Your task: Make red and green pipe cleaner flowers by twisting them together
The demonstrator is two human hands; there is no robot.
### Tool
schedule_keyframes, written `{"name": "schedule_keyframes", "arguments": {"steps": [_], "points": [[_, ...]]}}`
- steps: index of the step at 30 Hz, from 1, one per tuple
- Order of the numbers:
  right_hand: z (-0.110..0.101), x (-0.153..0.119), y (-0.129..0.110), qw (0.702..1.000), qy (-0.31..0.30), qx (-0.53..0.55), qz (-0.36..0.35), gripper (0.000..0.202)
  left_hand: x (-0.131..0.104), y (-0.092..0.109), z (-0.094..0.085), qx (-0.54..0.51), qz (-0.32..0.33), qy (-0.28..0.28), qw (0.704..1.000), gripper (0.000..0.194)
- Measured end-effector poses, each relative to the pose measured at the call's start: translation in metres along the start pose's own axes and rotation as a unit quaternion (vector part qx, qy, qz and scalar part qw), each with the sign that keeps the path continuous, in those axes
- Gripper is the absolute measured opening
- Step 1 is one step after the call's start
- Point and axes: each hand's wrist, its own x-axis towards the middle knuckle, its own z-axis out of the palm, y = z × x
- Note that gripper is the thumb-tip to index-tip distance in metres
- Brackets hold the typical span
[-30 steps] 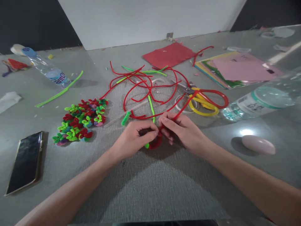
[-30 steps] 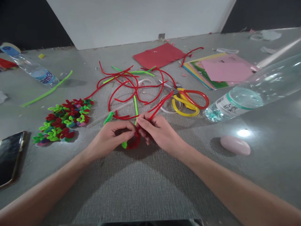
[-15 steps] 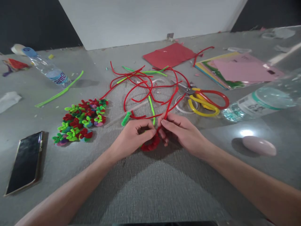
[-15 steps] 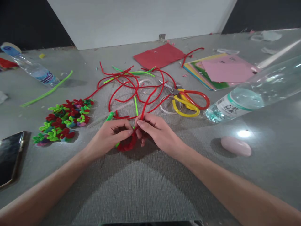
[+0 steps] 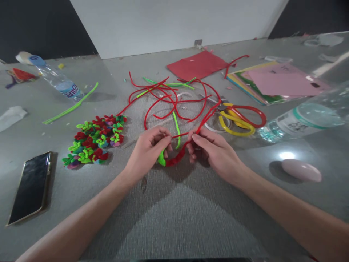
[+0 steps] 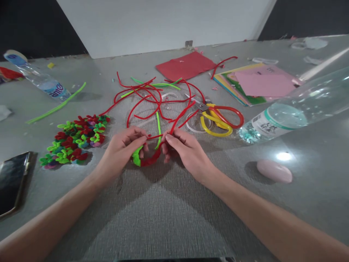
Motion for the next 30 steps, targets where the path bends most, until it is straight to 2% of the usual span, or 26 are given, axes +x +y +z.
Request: {"name": "schedule_keyframes", "arguments": {"steps": [2, 4, 7, 11, 13, 17, 20, 22, 26, 28, 30], "points": [[-0.001, 0.0, 0.001, 0.999, 0.023, 0.023, -0.002, 0.018, 0.001, -0.001, -0.001, -0.051, -0.001, 0.043, 0.998, 0.016], [-0.001, 0.0, 0.001, 0.998, 0.039, 0.051, -0.004, 0.016, 0.001, -0.001, -0.002, -0.097, 0.001, 0.061, 0.993, 0.023], [-0.002, 0.001, 0.001, 0.996, 0.05, 0.072, -0.007, 0.015, 0.001, -0.001, -0.002, -0.104, 0.005, 0.036, 0.994, 0.024], [-0.002, 0.002, -0.001, 0.993, 0.063, 0.096, 0.005, 0.016, -0.001, -0.003, 0.001, -0.027, 0.032, -0.014, 0.999, 0.021], [-0.003, 0.002, -0.003, 0.991, 0.075, 0.108, 0.015, 0.017, 0.0, -0.004, 0.002, -0.026, 0.056, 0.013, 0.998, 0.015], [-0.004, 0.002, -0.005, 0.989, 0.086, 0.116, 0.036, 0.021, 0.004, -0.001, -0.001, -0.185, 0.089, 0.124, 0.971, 0.01], [-0.007, 0.001, -0.007, 0.989, 0.025, 0.119, 0.082, 0.028, 0.011, 0.009, -0.013, -0.261, 0.065, 0.164, 0.949, 0.009], [-0.008, 0.0, -0.009, 0.98, -0.037, 0.129, 0.144, 0.027, 0.015, 0.017, -0.027, -0.29, 0.06, 0.201, 0.934, 0.012], [-0.004, -0.005, -0.01, 0.941, -0.115, 0.166, 0.272, 0.021, 0.017, 0.035, -0.06, -0.375, 0.12, 0.263, 0.881, 0.028], [-0.001, -0.008, -0.009, 0.933, -0.138, 0.161, 0.29, 0.022, 0.015, 0.045, -0.073, -0.37, 0.163, 0.318, 0.858, 0.03], [-0.001, -0.009, -0.01, 0.939, -0.169, 0.113, 0.278, 0.028, 0.011, 0.054, -0.081, -0.344, 0.17, 0.332, 0.862, 0.033]]}}
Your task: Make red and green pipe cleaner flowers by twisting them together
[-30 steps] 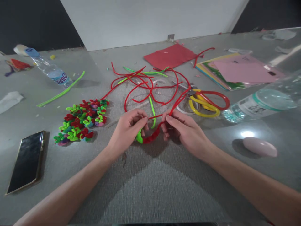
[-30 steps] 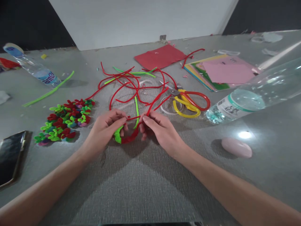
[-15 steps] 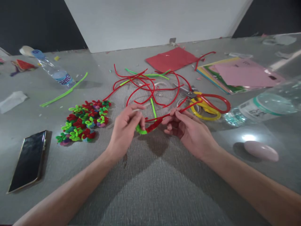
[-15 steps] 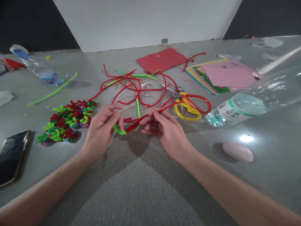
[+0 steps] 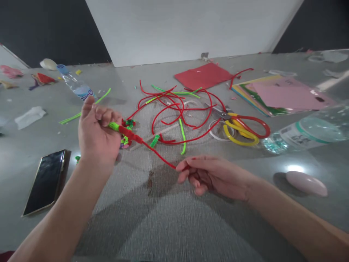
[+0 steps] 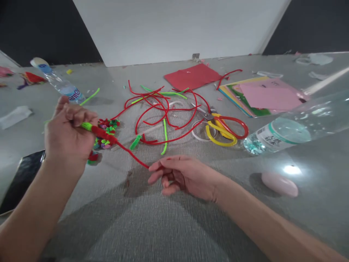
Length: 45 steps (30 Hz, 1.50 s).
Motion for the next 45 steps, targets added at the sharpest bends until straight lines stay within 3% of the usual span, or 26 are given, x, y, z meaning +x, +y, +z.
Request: {"name": "schedule_keyframes", "arguments": {"steps": [2, 4, 5, 7, 9, 10, 12, 13, 15, 17, 22, 30, 33, 36, 38, 43, 45], "points": [[-0.004, -0.002, -0.006, 0.993, -0.012, -0.112, -0.026, 0.037, -0.001, 0.007, 0.003, 0.004, 0.012, -0.015, 1.0, 0.034], [-0.012, -0.006, -0.017, 0.96, 0.045, -0.259, -0.097, 0.045, -0.005, 0.007, 0.006, 0.015, -0.018, -0.057, 0.998, 0.03], [-0.016, -0.008, -0.024, 0.926, 0.098, -0.336, -0.144, 0.048, -0.009, 0.005, 0.008, 0.031, -0.057, -0.083, 0.994, 0.027], [-0.022, -0.012, -0.035, 0.814, 0.224, -0.47, -0.257, 0.045, -0.02, -0.004, 0.011, 0.082, -0.147, -0.143, 0.975, 0.017], [-0.023, -0.016, -0.042, 0.711, 0.335, -0.517, -0.337, 0.04, -0.034, -0.015, 0.013, 0.119, -0.266, -0.215, 0.932, 0.018], [-0.021, -0.018, -0.043, 0.674, 0.374, -0.52, -0.367, 0.038, -0.041, -0.02, 0.014, 0.125, -0.31, -0.241, 0.911, 0.02], [-0.015, -0.02, -0.043, 0.641, 0.397, -0.515, -0.407, 0.033, -0.055, -0.029, 0.016, 0.132, -0.395, -0.287, 0.863, 0.022], [-0.011, -0.021, -0.041, 0.639, 0.377, -0.524, -0.418, 0.029, -0.061, -0.033, 0.016, 0.135, -0.414, -0.293, 0.852, 0.025], [-0.004, -0.018, -0.034, 0.655, 0.279, -0.566, -0.416, 0.019, -0.071, -0.04, 0.017, 0.149, -0.44, -0.316, 0.827, 0.029], [0.001, -0.013, -0.024, 0.648, 0.206, -0.599, -0.424, 0.011, -0.079, -0.046, 0.016, 0.173, -0.451, -0.332, 0.81, 0.034], [0.008, -0.001, 0.0, 0.64, 0.134, -0.651, -0.384, 0.006, -0.088, -0.058, 0.008, 0.23, -0.427, -0.327, 0.811, 0.037], [0.009, 0.002, 0.009, 0.642, 0.154, -0.648, -0.379, 0.016, -0.091, -0.057, 0.004, 0.278, -0.401, -0.36, 0.795, 0.034], [0.011, 0.0, 0.005, 0.635, 0.181, -0.634, -0.402, 0.019, -0.089, -0.061, 0.007, 0.308, -0.312, -0.399, 0.805, 0.028], [0.012, -0.001, 0.002, 0.632, 0.221, -0.614, -0.418, 0.018, -0.086, -0.067, 0.007, 0.339, -0.239, -0.416, 0.809, 0.035], [0.011, -0.002, 0.001, 0.623, 0.24, -0.607, -0.432, 0.017, -0.086, -0.069, 0.007, 0.328, -0.264, -0.419, 0.804, 0.041], [0.006, -0.004, -0.003, 0.61, 0.235, -0.609, -0.449, 0.018, -0.09, -0.067, 0.005, 0.237, -0.42, -0.385, 0.787, 0.037], [0.005, -0.005, -0.005, 0.599, 0.229, -0.616, -0.458, 0.018, -0.091, -0.065, 0.005, 0.215, -0.449, -0.369, 0.785, 0.036]]}}
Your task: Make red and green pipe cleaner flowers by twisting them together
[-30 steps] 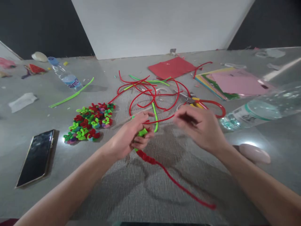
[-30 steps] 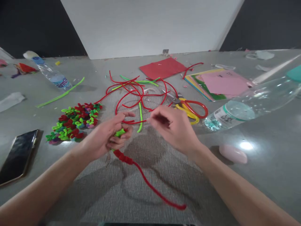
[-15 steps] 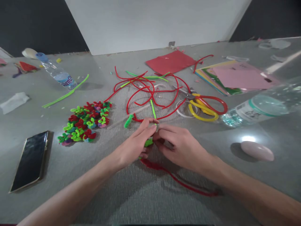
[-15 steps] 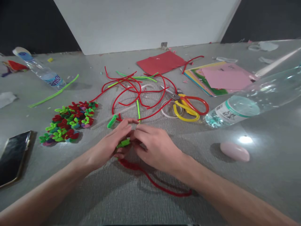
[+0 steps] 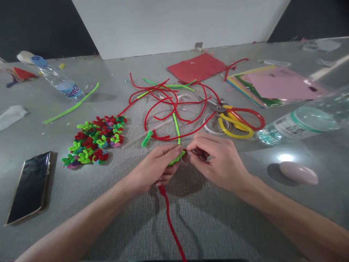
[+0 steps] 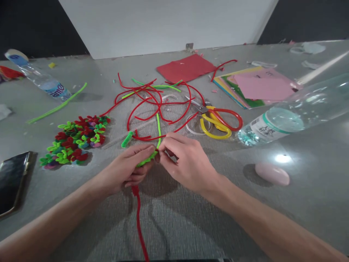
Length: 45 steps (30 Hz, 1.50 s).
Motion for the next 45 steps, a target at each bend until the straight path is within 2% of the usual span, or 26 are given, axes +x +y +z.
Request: {"name": "schedule_keyframes", "arguments": {"steps": [6, 10, 14, 19, 22, 24, 26, 28, 31, 33, 36, 39, 40, 42, 45], "points": [[-0.004, 0.001, 0.0, 0.996, -0.025, -0.054, -0.064, 0.019, 0.0, 0.003, 0.001, 0.011, -0.012, 0.002, 1.0, 0.034], [-0.008, 0.002, 0.003, 0.994, -0.002, -0.087, -0.064, 0.019, -0.001, 0.003, 0.002, 0.004, -0.024, -0.004, 1.0, 0.037], [-0.015, 0.006, 0.011, 0.993, 0.037, -0.107, -0.039, 0.021, -0.001, 0.004, 0.001, 0.008, -0.021, -0.003, 1.0, 0.041], [-0.018, 0.007, 0.02, 0.994, 0.049, -0.097, -0.005, 0.02, 0.0, 0.004, 0.0, -0.007, -0.025, 0.002, 1.0, 0.039], [-0.015, 0.006, 0.021, 0.996, 0.036, -0.025, 0.072, 0.009, 0.001, 0.003, -0.001, -0.053, 0.003, -0.013, 0.999, 0.036], [-0.012, 0.004, 0.02, 0.988, 0.015, 0.05, 0.143, 0.006, 0.002, 0.004, -0.002, -0.108, 0.045, -0.018, 0.993, 0.036], [-0.008, 0.003, 0.017, 0.974, -0.029, 0.125, 0.189, 0.015, 0.004, 0.005, -0.003, -0.164, 0.102, -0.002, 0.981, 0.036], [-0.003, 0.002, 0.013, 0.952, -0.108, 0.201, 0.205, 0.02, 0.006, 0.006, -0.005, -0.204, 0.163, 0.036, 0.965, 0.035], [0.001, 0.0, 0.008, 0.898, -0.239, 0.292, 0.225, 0.033, 0.011, 0.008, -0.01, -0.243, 0.248, 0.095, 0.933, 0.032], [0.002, 0.001, 0.006, 0.882, -0.262, 0.305, 0.246, 0.031, 0.014, 0.01, -0.016, -0.255, 0.286, 0.132, 0.914, 0.03], [-0.002, 0.004, 0.009, 0.873, -0.233, 0.338, 0.264, 0.015, 0.017, 0.012, -0.028, -0.203, 0.306, 0.197, 0.909, 0.021], [-0.009, 0.006, 0.017, 0.848, -0.18, 0.417, 0.272, 0.006, 0.019, 0.009, -0.036, -0.046, 0.328, 0.28, 0.901, 0.016], [-0.01, 0.006, 0.019, 0.831, -0.156, 0.46, 0.271, 0.011, 0.019, 0.007, -0.037, 0.014, 0.326, 0.293, 0.899, 0.016], [-0.013, 0.006, 0.023, 0.804, -0.134, 0.513, 0.268, 0.019, 0.019, 0.003, -0.036, 0.116, 0.304, 0.288, 0.901, 0.015], [-0.016, 0.005, 0.027, 0.777, -0.138, 0.555, 0.264, 0.037, 0.017, 0.0, -0.032, 0.181, 0.267, 0.246, 0.914, 0.01]]}}
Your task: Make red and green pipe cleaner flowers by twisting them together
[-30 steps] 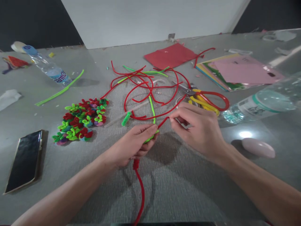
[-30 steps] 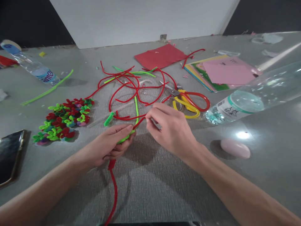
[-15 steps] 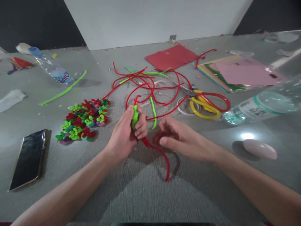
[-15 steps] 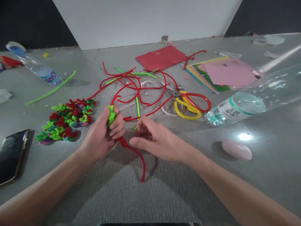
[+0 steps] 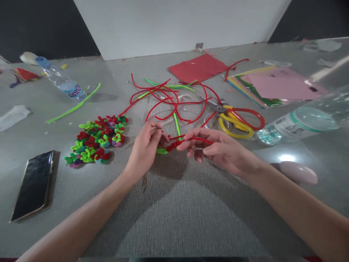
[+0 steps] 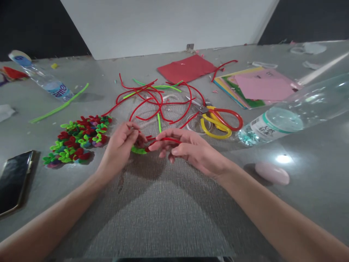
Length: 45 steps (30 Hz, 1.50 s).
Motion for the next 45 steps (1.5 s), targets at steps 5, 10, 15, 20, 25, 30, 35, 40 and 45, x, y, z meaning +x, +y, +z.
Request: {"name": "schedule_keyframes", "arguments": {"steps": [5, 10, 15, 20, 25, 30, 35, 40, 45], "points": [[0.0, -0.004, -0.006, 0.995, -0.095, 0.041, 0.009, 0.047, -0.002, 0.008, 0.001, 0.065, 0.018, -0.057, 0.996, 0.015], [0.007, -0.003, -0.004, 0.999, -0.031, -0.023, -0.006, 0.028, -0.001, 0.012, 0.0, 0.091, 0.039, -0.072, 0.992, 0.013], [0.014, 0.003, 0.004, 0.971, 0.094, -0.208, -0.076, 0.024, -0.003, 0.009, 0.003, 0.096, 0.036, -0.082, 0.991, 0.017], [0.018, 0.005, 0.011, 0.96, 0.123, -0.231, -0.099, 0.018, -0.008, 0.007, 0.009, 0.067, -0.009, -0.108, 0.992, 0.019], [0.018, 0.006, 0.016, 0.932, 0.137, -0.292, -0.167, 0.005, -0.013, 0.006, 0.012, 0.033, -0.028, -0.145, 0.989, 0.009], [0.018, 0.005, 0.017, 0.918, 0.138, -0.329, -0.173, 0.007, -0.016, 0.008, 0.013, 0.039, -0.017, -0.157, 0.987, 0.006], [0.022, 0.003, 0.018, 0.919, 0.139, -0.33, -0.167, 0.009, -0.017, 0.011, 0.014, 0.035, -0.028, -0.154, 0.987, 0.019], [0.02, 0.004, 0.018, 0.931, 0.122, -0.312, -0.143, 0.014, -0.015, 0.011, 0.015, -0.049, -0.066, -0.172, 0.982, 0.022], [0.009, 0.005, 0.013, 0.943, 0.055, -0.305, -0.119, 0.014, -0.015, 0.013, 0.014, -0.119, -0.097, -0.193, 0.969, 0.028]]}}
